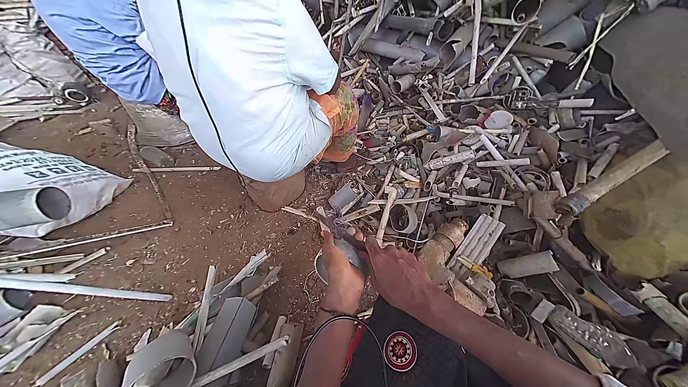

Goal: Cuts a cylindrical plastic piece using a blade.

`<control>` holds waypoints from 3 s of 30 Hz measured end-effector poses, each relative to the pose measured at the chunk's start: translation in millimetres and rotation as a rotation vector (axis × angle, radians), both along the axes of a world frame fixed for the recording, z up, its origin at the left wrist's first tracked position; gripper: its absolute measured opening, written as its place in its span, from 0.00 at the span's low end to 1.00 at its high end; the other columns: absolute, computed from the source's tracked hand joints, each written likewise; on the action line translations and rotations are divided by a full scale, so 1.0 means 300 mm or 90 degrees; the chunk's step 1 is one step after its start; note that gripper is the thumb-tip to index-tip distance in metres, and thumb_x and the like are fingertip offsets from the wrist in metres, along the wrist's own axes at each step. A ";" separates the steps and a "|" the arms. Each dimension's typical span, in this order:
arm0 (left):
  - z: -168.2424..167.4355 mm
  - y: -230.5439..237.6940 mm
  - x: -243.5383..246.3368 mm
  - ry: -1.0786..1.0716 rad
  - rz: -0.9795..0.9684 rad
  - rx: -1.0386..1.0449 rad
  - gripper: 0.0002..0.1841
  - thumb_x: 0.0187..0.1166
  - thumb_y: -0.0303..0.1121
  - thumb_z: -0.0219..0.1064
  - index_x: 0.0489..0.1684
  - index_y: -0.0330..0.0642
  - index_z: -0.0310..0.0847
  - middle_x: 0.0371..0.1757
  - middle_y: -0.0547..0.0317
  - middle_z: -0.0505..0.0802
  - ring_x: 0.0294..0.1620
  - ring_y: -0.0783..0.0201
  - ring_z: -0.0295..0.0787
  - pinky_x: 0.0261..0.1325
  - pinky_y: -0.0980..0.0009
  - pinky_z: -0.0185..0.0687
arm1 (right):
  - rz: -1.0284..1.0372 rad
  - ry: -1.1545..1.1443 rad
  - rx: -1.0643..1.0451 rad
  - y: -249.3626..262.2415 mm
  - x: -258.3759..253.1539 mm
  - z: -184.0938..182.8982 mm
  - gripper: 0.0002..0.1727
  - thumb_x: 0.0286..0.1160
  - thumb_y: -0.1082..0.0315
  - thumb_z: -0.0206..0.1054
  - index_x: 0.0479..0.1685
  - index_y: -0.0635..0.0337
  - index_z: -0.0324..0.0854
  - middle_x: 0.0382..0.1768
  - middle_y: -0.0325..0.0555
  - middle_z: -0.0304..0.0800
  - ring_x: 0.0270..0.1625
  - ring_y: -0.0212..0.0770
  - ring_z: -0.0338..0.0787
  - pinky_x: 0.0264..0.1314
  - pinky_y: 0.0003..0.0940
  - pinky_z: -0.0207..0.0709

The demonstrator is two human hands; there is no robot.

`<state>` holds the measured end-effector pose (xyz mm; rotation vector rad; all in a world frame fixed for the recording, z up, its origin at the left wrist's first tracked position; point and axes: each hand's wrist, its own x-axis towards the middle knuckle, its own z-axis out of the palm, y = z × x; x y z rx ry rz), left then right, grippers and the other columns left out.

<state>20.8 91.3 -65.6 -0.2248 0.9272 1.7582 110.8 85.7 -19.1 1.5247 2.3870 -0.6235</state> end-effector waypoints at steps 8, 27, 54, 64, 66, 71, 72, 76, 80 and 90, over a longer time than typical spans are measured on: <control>-0.029 -0.002 -0.008 -0.059 0.024 0.001 0.24 0.95 0.49 0.32 0.30 0.48 0.64 0.13 0.66 0.73 0.09 0.73 0.71 0.14 0.80 0.72 | 0.015 -0.065 -0.002 -0.045 -0.031 0.009 0.23 0.93 0.66 0.47 0.84 0.58 0.61 0.58 0.66 0.86 0.63 0.66 0.89 0.59 0.57 0.81; -0.025 -0.004 -0.058 -0.121 -0.033 0.168 0.31 0.93 0.56 0.28 0.33 0.48 0.73 0.17 0.66 0.82 0.17 0.71 0.83 0.23 0.75 0.84 | 0.005 0.041 0.016 -0.015 -0.008 0.007 0.27 0.97 0.50 0.39 0.76 0.58 0.70 0.54 0.62 0.88 0.60 0.63 0.90 0.58 0.58 0.81; 0.013 -0.020 -0.019 0.060 -0.035 0.259 0.44 0.86 0.67 0.20 0.39 0.41 0.80 0.25 0.57 0.91 0.24 0.62 0.91 0.30 0.67 0.90 | 0.020 0.091 0.042 -0.008 0.047 0.066 0.27 0.96 0.48 0.41 0.75 0.57 0.72 0.48 0.60 0.89 0.55 0.62 0.91 0.54 0.58 0.82; 0.036 -0.038 -0.003 0.093 -0.045 0.249 0.48 0.80 0.75 0.23 0.52 0.42 0.80 0.35 0.54 0.96 0.32 0.60 0.96 0.37 0.63 0.92 | 0.049 0.117 0.106 -0.038 0.049 0.041 0.26 0.96 0.50 0.43 0.70 0.61 0.74 0.40 0.60 0.89 0.49 0.63 0.93 0.46 0.57 0.83; 0.035 -0.041 0.012 0.124 -0.052 0.310 0.48 0.80 0.74 0.23 0.55 0.39 0.76 0.37 0.48 0.96 0.39 0.55 0.97 0.44 0.59 0.93 | 0.010 0.145 0.149 -0.013 0.072 0.034 0.26 0.95 0.49 0.44 0.70 0.60 0.74 0.38 0.58 0.90 0.47 0.62 0.93 0.45 0.56 0.83; -0.002 -0.040 0.004 0.236 -0.141 0.373 0.51 0.78 0.74 0.17 0.75 0.38 0.65 0.48 0.43 0.97 0.46 0.51 0.97 0.50 0.61 0.92 | 0.077 0.185 0.156 -0.043 0.079 0.012 0.26 0.91 0.47 0.50 0.68 0.61 0.76 0.35 0.57 0.89 0.45 0.62 0.93 0.44 0.56 0.83; -0.010 -0.037 -0.005 0.244 -0.164 0.397 0.53 0.76 0.76 0.18 0.78 0.38 0.62 0.51 0.42 0.96 0.49 0.50 0.97 0.52 0.60 0.92 | 0.078 0.194 0.177 -0.049 0.077 0.005 0.27 0.90 0.47 0.51 0.68 0.61 0.76 0.33 0.56 0.89 0.43 0.61 0.93 0.43 0.55 0.82; -0.035 -0.034 -0.005 0.287 -0.208 0.490 0.56 0.71 0.81 0.27 0.74 0.34 0.67 0.53 0.38 0.94 0.55 0.46 0.95 0.60 0.54 0.90 | 0.022 0.210 0.260 -0.039 0.088 0.010 0.32 0.83 0.40 0.60 0.68 0.61 0.77 0.31 0.53 0.89 0.38 0.59 0.93 0.37 0.54 0.82; -0.039 -0.032 -0.005 0.323 -0.214 0.512 0.57 0.70 0.82 0.37 0.77 0.32 0.64 0.60 0.38 0.92 0.61 0.46 0.92 0.66 0.55 0.86 | 0.041 0.241 0.264 -0.024 0.103 0.012 0.32 0.82 0.42 0.62 0.67 0.63 0.76 0.30 0.53 0.89 0.38 0.59 0.93 0.38 0.55 0.83; -0.035 -0.039 0.006 0.296 -0.179 0.496 0.52 0.75 0.78 0.32 0.76 0.36 0.64 0.63 0.43 0.91 0.61 0.52 0.91 0.63 0.59 0.87 | 0.044 0.255 0.280 -0.006 0.112 0.005 0.35 0.81 0.38 0.61 0.64 0.64 0.78 0.30 0.54 0.89 0.36 0.59 0.93 0.36 0.56 0.83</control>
